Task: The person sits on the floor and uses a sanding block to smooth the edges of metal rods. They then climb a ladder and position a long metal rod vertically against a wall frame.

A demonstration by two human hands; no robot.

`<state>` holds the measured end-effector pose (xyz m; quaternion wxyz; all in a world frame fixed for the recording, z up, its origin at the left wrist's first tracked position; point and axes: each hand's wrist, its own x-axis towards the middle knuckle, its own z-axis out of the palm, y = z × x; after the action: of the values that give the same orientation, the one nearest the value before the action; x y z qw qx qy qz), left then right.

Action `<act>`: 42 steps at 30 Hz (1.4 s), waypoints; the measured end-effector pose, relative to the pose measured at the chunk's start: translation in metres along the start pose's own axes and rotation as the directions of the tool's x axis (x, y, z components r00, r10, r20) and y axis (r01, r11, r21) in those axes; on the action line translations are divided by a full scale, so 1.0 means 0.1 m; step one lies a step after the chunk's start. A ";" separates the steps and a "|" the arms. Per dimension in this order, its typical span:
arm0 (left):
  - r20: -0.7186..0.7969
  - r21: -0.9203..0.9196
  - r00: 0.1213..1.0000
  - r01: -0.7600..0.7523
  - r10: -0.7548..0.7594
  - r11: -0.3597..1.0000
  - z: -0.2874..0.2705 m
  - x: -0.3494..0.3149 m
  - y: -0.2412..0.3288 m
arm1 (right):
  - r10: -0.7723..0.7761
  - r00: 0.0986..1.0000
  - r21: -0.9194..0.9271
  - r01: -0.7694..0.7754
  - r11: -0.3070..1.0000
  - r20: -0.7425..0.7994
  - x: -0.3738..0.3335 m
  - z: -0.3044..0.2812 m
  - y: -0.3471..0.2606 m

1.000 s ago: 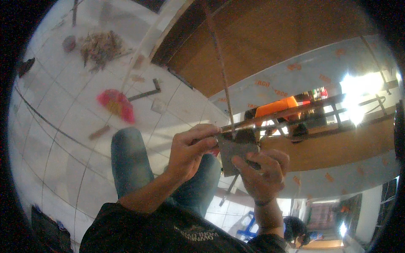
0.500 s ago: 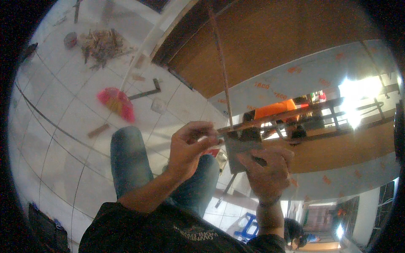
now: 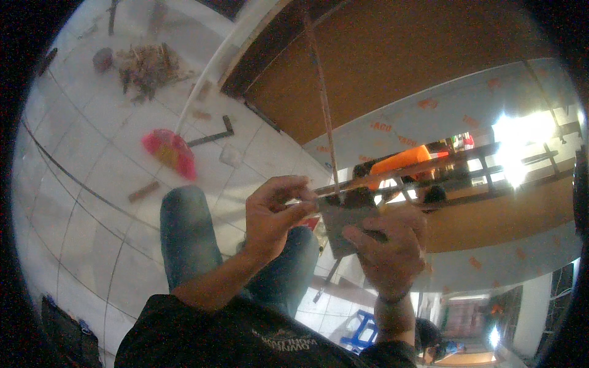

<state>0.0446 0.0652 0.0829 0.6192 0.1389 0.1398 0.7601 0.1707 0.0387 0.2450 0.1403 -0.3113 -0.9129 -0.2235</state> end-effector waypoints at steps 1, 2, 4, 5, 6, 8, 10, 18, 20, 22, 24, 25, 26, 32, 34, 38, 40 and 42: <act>0.008 -0.003 1.000 -0.021 0.021 1.000 -0.01 0.00 -0.01 | 0.002 1.000 0.008 -0.002 1.000 -0.008 0.01 0.01 -0.03; 0.015 -0.006 0.999 -0.043 0.043 0.999 -0.02 0.00 -0.02 | 0.004 1.000 0.017 -0.004 1.000 -0.016 0.02 0.01 -0.04; 0.020 -0.038 0.999 -0.024 0.025 0.999 0.00 0.01 -0.01 | 0.021 1.000 -0.065 -0.021 0.998 0.006 0.03 -0.03 -0.04; 0.022 -0.054 1.000 -0.016 0.017 0.998 0.00 0.01 0.00 | 0.030 0.999 -0.106 -0.028 0.994 0.016 0.03 -0.04 -0.04; 0.012 -0.040 1.000 -0.005 0.006 0.999 0.03 0.01 0.02 | 0.018 1.000 -0.081 -0.016 0.997 0.022 0.03 -0.04 -0.04; -0.009 -0.013 1.000 0.017 -0.017 1.000 0.07 0.00 0.06 | -0.006 0.999 -0.032 0.007 0.999 0.033 0.02 -0.01 -0.04; -0.006 -0.044 1.000 0.019 -0.019 0.999 0.08 -0.01 0.06 | -0.002 1.000 -0.017 0.002 1.000 -0.017 0.00 0.01 -0.05; 0.023 -0.080 0.999 -0.035 0.037 0.996 0.05 -0.02 -0.07 | -0.005 1.000 -0.073 0.003 0.997 -0.028 -0.11 0.03 -0.01; 0.001 -0.076 1.000 0.004 -0.004 0.997 0.07 -0.05 -0.03 | -0.017 1.000 -0.092 0.016 0.996 -0.010 -0.11 0.00 -0.05; 0.011 -0.050 1.000 0.003 -0.003 0.999 0.05 -0.06 -0.06 | 0.025 1.000 -0.095 -0.025 0.995 0.004 -0.14 -0.03 0.03; 0.027 -0.074 1.000 0.005 -0.003 0.997 0.05 -0.09 -0.07 | 0.082 0.997 -0.064 -0.082 0.995 0.003 -0.17 -0.04 0.06; 0.040 -0.110 0.999 0.008 -0.003 0.994 0.07 -0.10 -0.06 | 0.118 0.993 -0.030 -0.118 0.993 -0.003 -0.19 -0.04 0.06; 0.052 -0.146 0.999 0.010 -0.003 0.989 0.08 -0.10 -0.06 | 0.118 0.993 -0.008 -0.118 0.993 -0.017 -0.18 -0.03 0.04; 0.058 -0.325 0.994 0.101 -0.087 0.940 0.13 -0.18 -0.07 | 0.045 0.999 -0.043 -0.046 0.998 -0.010 -0.19 -0.10 0.00; 0.069 -0.353 0.992 0.126 -0.108 0.927 0.17 -0.19 -0.08 | 0.016 0.999 -0.055 -0.018 0.998 -0.043 -0.21 -0.08 0.01; 0.058 -0.412 0.981 0.192 -0.185 0.891 0.25 -0.24 -0.04 | -0.005 0.997 -0.048 0.001 0.999 -0.079 -0.21 -0.10 -0.03; 0.074 -0.409 0.980 0.201 -0.187 0.890 0.25 -0.23 -0.09 | -0.012 0.999 -0.111 0.008 0.994 -0.033 -0.22 -0.14 0.03; 0.095 -0.411 0.980 0.197 -0.173 0.890 0.24 -0.22 -0.12 | -0.003 1.000 -0.095 0.002 0.995 -0.018 -0.24 -0.13 0.06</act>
<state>0.0693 0.0474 0.0998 0.7076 0.0104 -0.0308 0.7059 0.1940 0.0240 0.2489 0.1331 -0.3146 -0.9003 -0.2697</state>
